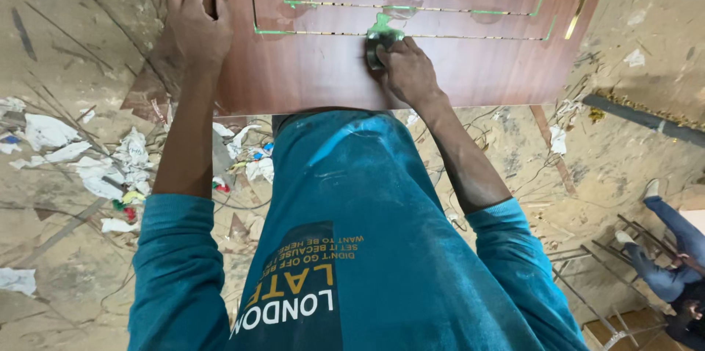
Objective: The person wipes a large decorative wooden door panel lying flat in a workshop, using a green scrub pad to remove green residue marks from its grooved surface. They work around the panel, wiping different sections and grooves, then set the pad on a paper sheet on the panel.
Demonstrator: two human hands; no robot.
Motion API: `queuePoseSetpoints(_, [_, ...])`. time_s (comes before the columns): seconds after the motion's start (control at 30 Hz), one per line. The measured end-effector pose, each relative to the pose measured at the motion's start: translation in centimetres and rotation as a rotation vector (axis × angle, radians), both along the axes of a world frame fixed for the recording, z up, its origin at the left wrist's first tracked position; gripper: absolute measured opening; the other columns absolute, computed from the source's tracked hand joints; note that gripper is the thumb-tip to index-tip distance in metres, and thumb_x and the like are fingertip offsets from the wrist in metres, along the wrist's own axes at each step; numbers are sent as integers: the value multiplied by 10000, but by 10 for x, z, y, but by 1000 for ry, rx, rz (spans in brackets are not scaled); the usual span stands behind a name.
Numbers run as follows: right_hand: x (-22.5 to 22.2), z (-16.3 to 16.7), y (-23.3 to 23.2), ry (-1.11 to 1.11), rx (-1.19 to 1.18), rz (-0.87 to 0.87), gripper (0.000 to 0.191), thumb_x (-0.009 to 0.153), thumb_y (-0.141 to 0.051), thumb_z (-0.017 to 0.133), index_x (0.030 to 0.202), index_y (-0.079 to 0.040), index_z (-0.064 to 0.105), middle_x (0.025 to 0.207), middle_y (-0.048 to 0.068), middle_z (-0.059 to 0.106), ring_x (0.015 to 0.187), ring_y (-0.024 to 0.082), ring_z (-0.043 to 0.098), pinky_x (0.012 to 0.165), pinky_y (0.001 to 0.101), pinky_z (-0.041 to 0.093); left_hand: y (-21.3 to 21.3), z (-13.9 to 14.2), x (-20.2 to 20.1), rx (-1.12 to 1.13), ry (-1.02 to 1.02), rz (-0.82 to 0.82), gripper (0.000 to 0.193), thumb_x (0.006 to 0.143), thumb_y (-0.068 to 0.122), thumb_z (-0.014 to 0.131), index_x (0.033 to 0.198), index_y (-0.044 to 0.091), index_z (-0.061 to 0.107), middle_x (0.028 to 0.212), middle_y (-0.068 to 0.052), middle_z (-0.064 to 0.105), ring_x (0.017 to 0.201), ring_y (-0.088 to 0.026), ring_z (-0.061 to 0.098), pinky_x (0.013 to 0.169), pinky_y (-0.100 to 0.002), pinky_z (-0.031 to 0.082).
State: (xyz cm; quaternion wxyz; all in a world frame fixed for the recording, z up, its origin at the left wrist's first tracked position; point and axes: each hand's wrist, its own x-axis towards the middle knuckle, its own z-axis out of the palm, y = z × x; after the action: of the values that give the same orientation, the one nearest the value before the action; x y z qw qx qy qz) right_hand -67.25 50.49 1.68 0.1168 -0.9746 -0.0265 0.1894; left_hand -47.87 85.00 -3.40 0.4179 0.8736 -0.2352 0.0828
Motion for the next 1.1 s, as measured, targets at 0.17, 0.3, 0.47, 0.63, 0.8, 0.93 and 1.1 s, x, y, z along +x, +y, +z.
queuePoseSetpoints(0.17, [-2,16,0,-5,56,30,324,877,-104,675,1192,-75,743,1046,134,707,1078,333,610,965,410,507,1,0,-2,-15,6,11,248,904,-55,761,1117,26,663,1303,-133,574,1307,-351,515,1140,-475,433])
queuePoseSetpoints(0.3, [-14,26,-5,-52,116,-25,295,873,-53,651,1141,-88,767,1029,126,735,1036,326,637,953,406,529,1,-3,-2,-10,13,23,251,905,-48,760,1125,29,666,1300,-128,582,1288,-351,523,1118,-474,446])
queuePoseSetpoints(0.47, [-22,28,-50,-50,450,-370,257,896,-16,660,1131,-40,761,938,129,748,855,269,697,800,399,568,1,-4,-2,-3,-8,40,250,906,-43,757,1123,37,664,1278,-123,578,1255,-347,538,1087,-472,455])
queuePoseSetpoints(0.63, [-12,1,-88,-66,889,-1076,148,926,-10,685,1058,32,740,898,50,739,756,118,677,681,315,568,2,-2,-4,9,-6,59,244,907,-27,767,1117,46,665,1261,-118,578,1239,-343,543,1075,-471,460])
queuePoseSetpoints(0.8, [23,-22,-43,-198,661,-717,160,934,10,660,1064,45,746,864,95,750,735,122,654,667,313,539,1,-1,-3,-6,-17,56,254,899,-31,763,1120,39,660,1261,-121,571,1244,-343,538,1085,-473,460])
queuePoseSetpoints(0.93, [46,-4,-6,-122,612,-444,258,907,-41,688,1140,71,688,937,201,741,848,297,717,752,403,559,1,2,-3,-4,8,38,217,899,-33,762,1075,31,653,1266,-126,569,1258,-350,530,1089,-483,454])
queuePoseSetpoints(1.1, [31,38,-20,45,338,-327,227,981,-109,685,1189,-63,764,1031,185,743,942,333,724,848,442,545,1,3,-4,-6,-9,52,251,869,-43,743,1090,36,652,1251,-124,574,1243,-354,532,1080,-483,453])
